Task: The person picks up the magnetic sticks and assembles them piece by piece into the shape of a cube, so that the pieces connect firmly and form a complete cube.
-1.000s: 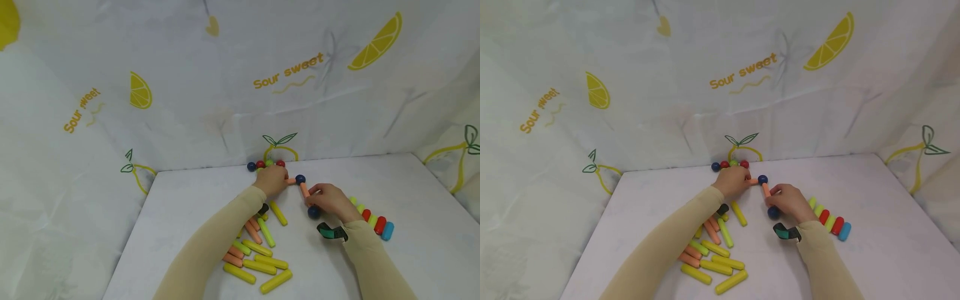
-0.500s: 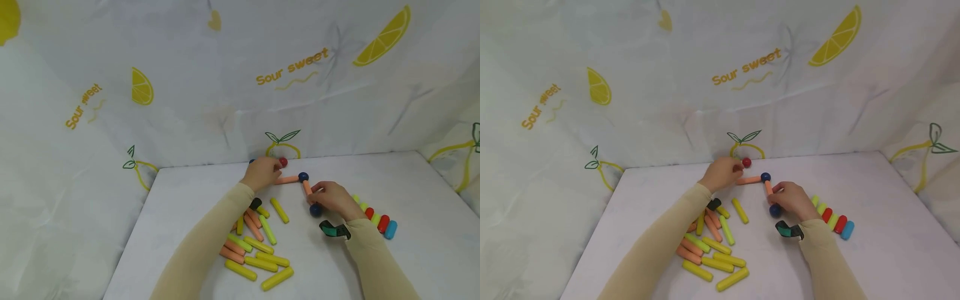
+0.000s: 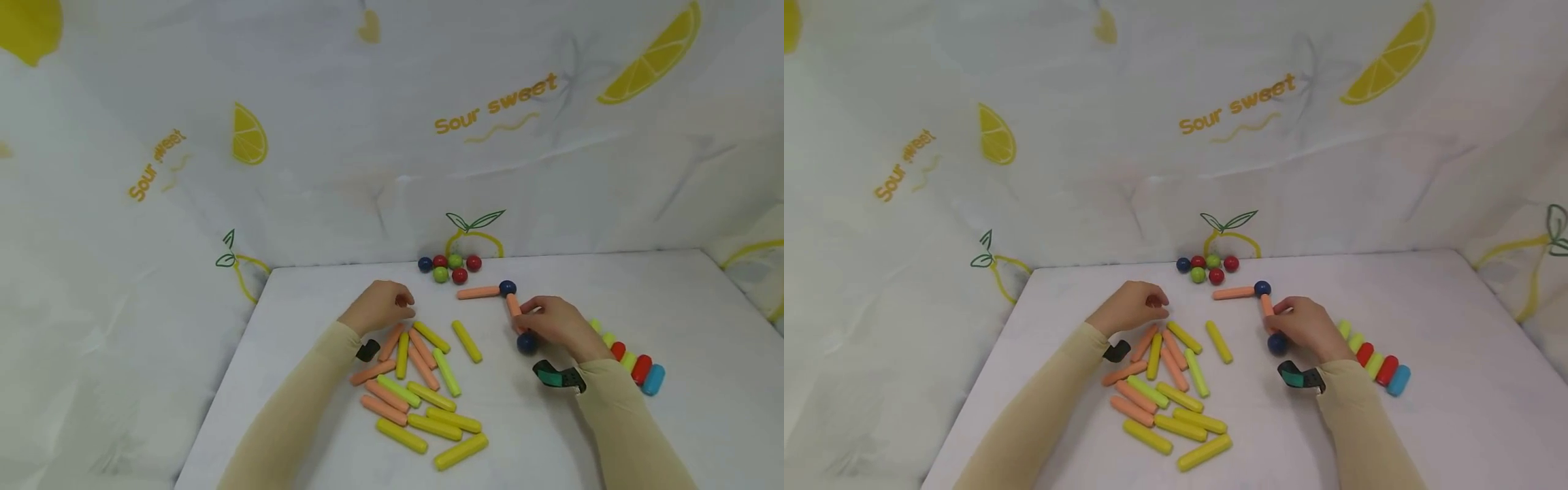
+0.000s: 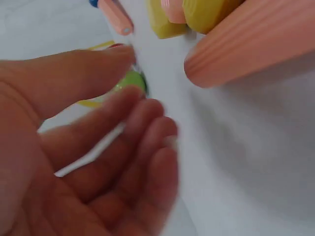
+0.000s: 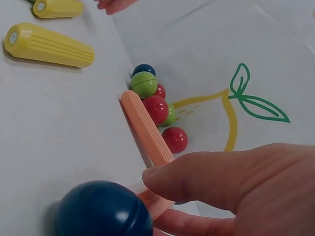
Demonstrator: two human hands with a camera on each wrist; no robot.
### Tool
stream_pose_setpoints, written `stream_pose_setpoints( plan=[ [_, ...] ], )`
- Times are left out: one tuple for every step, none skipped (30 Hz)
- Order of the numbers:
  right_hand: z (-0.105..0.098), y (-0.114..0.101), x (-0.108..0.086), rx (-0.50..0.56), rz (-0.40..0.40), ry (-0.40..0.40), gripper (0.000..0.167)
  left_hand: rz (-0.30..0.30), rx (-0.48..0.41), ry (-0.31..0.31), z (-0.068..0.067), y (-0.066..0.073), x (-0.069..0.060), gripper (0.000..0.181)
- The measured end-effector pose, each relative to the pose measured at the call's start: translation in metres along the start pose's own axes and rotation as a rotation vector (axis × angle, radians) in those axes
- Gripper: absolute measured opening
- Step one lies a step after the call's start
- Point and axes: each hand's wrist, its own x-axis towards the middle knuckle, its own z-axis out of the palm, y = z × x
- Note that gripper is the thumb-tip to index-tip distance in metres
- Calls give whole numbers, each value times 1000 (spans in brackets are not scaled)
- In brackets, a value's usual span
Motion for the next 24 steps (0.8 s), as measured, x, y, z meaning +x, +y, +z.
stream_pose_setpoints(
  plan=[
    [0, 0, 0, -2, -7, -2, 55, -33, 1, -14, 0, -3, -9, 21],
    [-1, 0, 0, -3, -13, -6, 56, -68, -2, -28, 0, -5, -17, 22],
    [-1, 0, 0, -4, -20, -9, 57, -98, -4, -43, 0, -7, -25, 24],
    [-1, 1, -1, -7, -25, -11, 58, -125, -10, -58, 1, -9, -32, 25],
    [-2, 1, -1, -9, -32, -14, 59, -141, -9, -71, 1, -10, -37, 25],
    [-2, 2, -1, -10, -37, -18, 59, -154, -14, -81, 3, -11, -42, 25],
    [-3, 3, -1, -12, -40, -20, 59, -158, -18, -86, 4, -11, -45, 25],
    [-3, 3, -1, -10, -41, -24, 60, -165, -23, -86, 5, -12, -48, 25],
    [-3, 3, -1, -11, -43, -26, 60, -166, -24, -81, 6, -12, -49, 26],
    [-4, 5, -1, -9, -43, -27, 60, -167, -21, -77, 8, -10, -49, 26],
    [-5, 6, -1, -5, -41, -30, 60, -171, -16, -71, 9, -9, -48, 25],
    [-6, 7, -2, 0, -40, -32, 60, -180, -18, -67, 10, -7, -48, 25],
    [-6, 7, -2, 1, -39, -33, 60, -191, -16, -64, 10, -6, -47, 24],
    [-6, 7, -1, 3, -38, -35, 60, -202, -15, -65, 11, -5, -47, 23],
    [-7, 7, -1, 5, -37, -38, 61, -213, -15, -67, 11, -4, -46, 22],
    [-7, 7, -1, 6, -39, -41, 61, -223, -13, -69, 11, -2, -46, 20],
    [-7, 7, -1, 7, -38, -43, 60, -231, -15, -68, 10, 0, -47, 21],
    [-7, 7, -1, 8, -39, -45, 60, -236, -22, -63, 9, 2, -47, 21],
    [-7, 7, -1, 9, -40, -47, 60, -237, -27, -56, 8, 4, -47, 20],
    [-7, 7, -1, 11, -43, -50, 60, -230, -34, -46, 7, 8, -47, 21],
    [-7, 7, -1, 13, -44, -51, 60, -215, -36, -28, 6, 13, -45, 22],
    [-6, 7, -1, 14, -45, -51, 60, -194, -44, -14, 5, 19, -43, 22],
    [-6, 7, -1, 16, -43, -50, 60, -170, -55, -3, 4, 27, -40, 23],
    [-6, 8, -1, 17, -43, -50, 59, -142, -68, -1, 4, 35, -36, 22]
  ],
)
